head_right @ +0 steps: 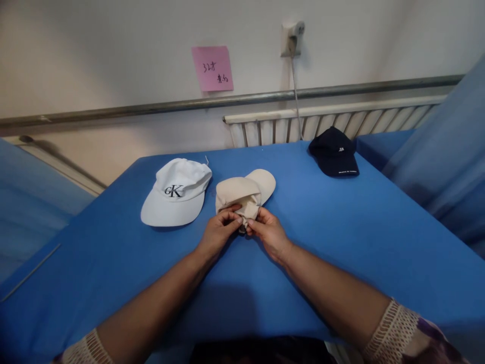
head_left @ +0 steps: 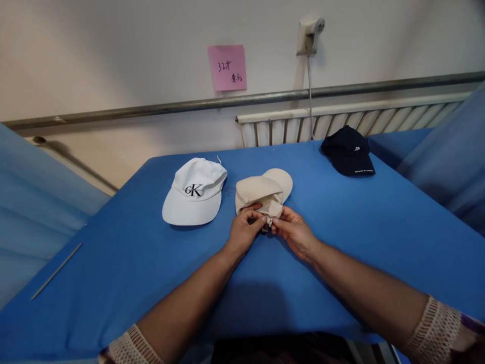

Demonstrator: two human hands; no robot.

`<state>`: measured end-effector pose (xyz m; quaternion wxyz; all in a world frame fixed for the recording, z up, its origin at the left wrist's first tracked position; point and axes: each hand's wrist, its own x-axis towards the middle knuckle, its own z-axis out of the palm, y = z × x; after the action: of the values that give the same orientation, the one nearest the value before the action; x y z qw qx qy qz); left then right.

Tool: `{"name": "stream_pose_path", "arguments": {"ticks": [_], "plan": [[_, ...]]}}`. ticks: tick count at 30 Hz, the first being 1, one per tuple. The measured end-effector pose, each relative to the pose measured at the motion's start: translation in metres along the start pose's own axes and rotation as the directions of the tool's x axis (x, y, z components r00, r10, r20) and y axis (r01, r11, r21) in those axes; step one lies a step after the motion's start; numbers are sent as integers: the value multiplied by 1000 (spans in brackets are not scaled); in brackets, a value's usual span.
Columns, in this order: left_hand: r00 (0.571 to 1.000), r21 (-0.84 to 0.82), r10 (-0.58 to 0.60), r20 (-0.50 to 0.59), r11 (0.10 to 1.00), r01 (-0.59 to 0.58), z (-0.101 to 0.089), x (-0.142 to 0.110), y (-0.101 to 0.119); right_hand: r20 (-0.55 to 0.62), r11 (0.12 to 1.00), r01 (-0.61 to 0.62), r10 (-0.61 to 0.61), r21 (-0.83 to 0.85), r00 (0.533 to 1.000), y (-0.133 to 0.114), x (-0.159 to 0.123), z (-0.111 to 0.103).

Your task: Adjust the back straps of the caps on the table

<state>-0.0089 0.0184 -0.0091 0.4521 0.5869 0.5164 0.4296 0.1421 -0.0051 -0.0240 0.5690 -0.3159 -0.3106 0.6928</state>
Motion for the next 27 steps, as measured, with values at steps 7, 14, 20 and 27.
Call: {"name": "stream_pose_path", "arguments": {"ticks": [7,14,20,27], "plan": [[999,65,52,12,997,-52,1,-1,-3,48,997,-28,25,65,999,0,-2,0],[898,401,415,143,806,-436,-2,-11,5,-92,987,-43,58,156,994,-5,5,-8],[855,627,450,256,596,-502,-2,-17,11,-8,986,-33,34,164,999,-7,4,-7],[857,670,457,239,561,-486,-4,-17,11,49,992,-38,32,119,998,-9,4,-11]]}}
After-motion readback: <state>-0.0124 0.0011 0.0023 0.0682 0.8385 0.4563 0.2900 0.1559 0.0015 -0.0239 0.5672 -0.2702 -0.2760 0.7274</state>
